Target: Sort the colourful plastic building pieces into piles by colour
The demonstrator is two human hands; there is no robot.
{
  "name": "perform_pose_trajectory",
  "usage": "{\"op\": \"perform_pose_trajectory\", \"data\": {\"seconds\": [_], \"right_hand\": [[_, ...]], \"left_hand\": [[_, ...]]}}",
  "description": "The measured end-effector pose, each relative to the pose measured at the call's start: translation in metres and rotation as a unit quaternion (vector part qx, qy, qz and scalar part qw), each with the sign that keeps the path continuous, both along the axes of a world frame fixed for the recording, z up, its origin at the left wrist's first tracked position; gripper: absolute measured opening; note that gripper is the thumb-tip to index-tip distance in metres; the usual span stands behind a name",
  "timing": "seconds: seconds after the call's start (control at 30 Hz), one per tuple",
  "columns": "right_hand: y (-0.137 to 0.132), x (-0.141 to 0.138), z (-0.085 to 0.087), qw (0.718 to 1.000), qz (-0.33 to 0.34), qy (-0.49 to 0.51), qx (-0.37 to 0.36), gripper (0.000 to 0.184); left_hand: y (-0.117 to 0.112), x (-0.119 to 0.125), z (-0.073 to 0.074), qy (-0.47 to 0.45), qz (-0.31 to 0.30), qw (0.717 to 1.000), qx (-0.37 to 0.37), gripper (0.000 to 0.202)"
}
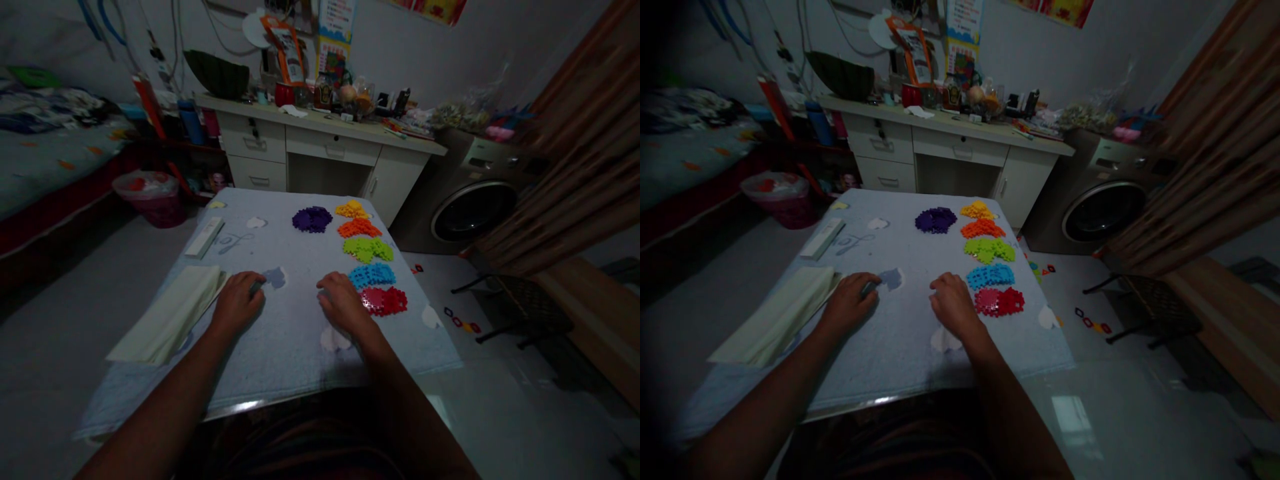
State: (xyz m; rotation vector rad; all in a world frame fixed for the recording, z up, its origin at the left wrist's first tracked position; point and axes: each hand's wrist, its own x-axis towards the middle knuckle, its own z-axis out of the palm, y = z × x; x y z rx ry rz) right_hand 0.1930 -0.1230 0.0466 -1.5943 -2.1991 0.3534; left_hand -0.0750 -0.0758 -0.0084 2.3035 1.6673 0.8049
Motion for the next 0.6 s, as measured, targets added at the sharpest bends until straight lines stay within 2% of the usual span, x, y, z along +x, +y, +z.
{"op": "perform_pose_trajectory", "data": {"seconds": [0.13, 0.33, 0.6], "right_hand": [[0.007, -0.033, -0.016, 0.999, 0.046, -0.007, -0.009, 0.041], [0.009, -0.041, -0.041, 0.999, 0.044, -0.024, 0.009, 0.042], [0.011, -0.044, -0.045, 0.999, 0.032, -0.015, 0.024, 0.038]], "left_hand": [[0.0, 0.0, -0.001, -0.007, -0.001, 1.0, 0.001, 0.03], [-0.001, 0.0, 0.0, -0.006, 0.002, 1.0, 0.0, 0.028], [-0.001, 0.003, -0.003, 0.002, 0.009, 1.0, 0.013, 0.028]]}}
